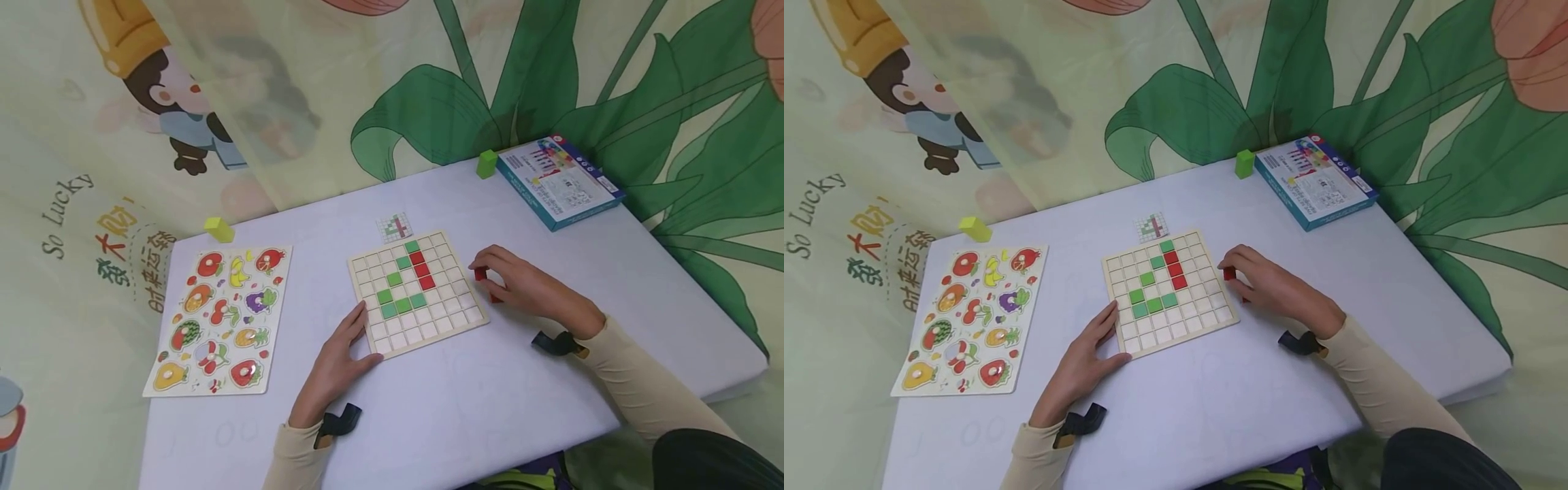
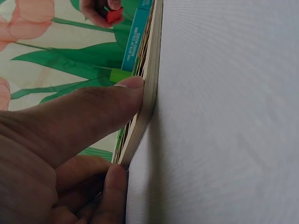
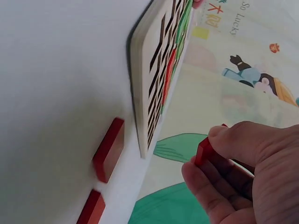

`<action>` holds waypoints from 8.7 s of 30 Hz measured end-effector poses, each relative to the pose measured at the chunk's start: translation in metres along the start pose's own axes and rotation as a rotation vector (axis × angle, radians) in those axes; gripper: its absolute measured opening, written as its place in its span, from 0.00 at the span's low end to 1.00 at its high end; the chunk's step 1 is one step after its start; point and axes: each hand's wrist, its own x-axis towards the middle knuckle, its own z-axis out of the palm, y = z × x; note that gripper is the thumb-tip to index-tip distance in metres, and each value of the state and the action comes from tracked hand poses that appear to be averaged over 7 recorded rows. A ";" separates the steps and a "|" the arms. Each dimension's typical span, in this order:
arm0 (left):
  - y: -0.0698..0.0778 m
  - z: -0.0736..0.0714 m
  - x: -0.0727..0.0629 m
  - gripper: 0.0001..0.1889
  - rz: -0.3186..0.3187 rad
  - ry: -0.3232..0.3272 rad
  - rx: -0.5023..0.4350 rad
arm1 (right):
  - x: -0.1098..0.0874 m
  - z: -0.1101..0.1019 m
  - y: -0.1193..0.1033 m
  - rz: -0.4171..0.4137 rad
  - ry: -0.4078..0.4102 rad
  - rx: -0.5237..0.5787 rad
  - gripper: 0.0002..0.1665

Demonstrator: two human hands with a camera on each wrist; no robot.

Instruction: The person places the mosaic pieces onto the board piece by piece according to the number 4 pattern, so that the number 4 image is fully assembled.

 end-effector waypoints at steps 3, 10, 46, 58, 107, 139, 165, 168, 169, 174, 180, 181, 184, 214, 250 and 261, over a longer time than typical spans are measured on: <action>0.000 0.000 0.000 0.49 0.001 -0.001 -0.002 | 0.005 0.002 -0.004 -0.020 0.017 0.024 0.24; 0.000 0.000 0.001 0.50 0.008 -0.006 0.001 | 0.015 0.008 -0.015 -0.067 0.011 0.062 0.22; 0.003 -0.003 0.001 0.51 0.015 -0.017 0.013 | 0.048 0.047 -0.046 -0.153 -0.216 -0.055 0.22; 0.003 -0.003 0.001 0.50 0.021 -0.016 0.011 | 0.051 0.046 -0.042 -0.182 -0.227 -0.113 0.19; 0.005 -0.002 0.003 0.51 -0.015 -0.026 0.010 | -0.026 0.003 0.017 0.066 -0.194 -0.078 0.23; 0.006 -0.003 0.002 0.51 -0.005 -0.020 0.011 | 0.016 0.027 -0.032 -0.132 -0.178 0.016 0.25; 0.007 -0.003 0.002 0.51 -0.015 -0.015 -0.004 | 0.035 0.044 -0.046 -0.219 -0.259 -0.044 0.16; 0.007 -0.003 0.001 0.51 -0.013 -0.015 0.000 | 0.035 0.043 -0.046 -0.215 -0.267 -0.034 0.15; 0.007 -0.003 0.001 0.51 -0.013 -0.014 0.001 | 0.034 0.043 -0.046 -0.212 -0.270 -0.032 0.14; 0.007 -0.003 0.002 0.50 -0.011 -0.016 0.007 | 0.034 0.041 -0.045 -0.208 -0.276 -0.034 0.14; 0.007 -0.003 0.002 0.50 -0.011 -0.011 0.009 | 0.036 0.041 -0.045 -0.237 -0.256 -0.070 0.14; 0.007 -0.003 0.002 0.50 -0.010 -0.011 0.010 | 0.036 0.041 -0.045 -0.240 -0.256 -0.072 0.14; 0.007 -0.003 0.002 0.50 -0.011 -0.012 0.010 | 0.035 0.041 -0.044 -0.233 -0.258 -0.059 0.16; 0.004 -0.005 0.001 0.50 -0.011 -0.020 -0.002 | -0.016 -0.018 0.035 0.218 -0.245 -0.056 0.24; 0.007 -0.004 0.001 0.50 0.002 -0.031 0.018 | 0.005 0.017 -0.026 -0.081 -0.048 0.160 0.23; 0.005 -0.003 0.002 0.51 -0.001 -0.033 0.008 | 0.005 0.043 -0.042 -0.222 -0.159 0.082 0.19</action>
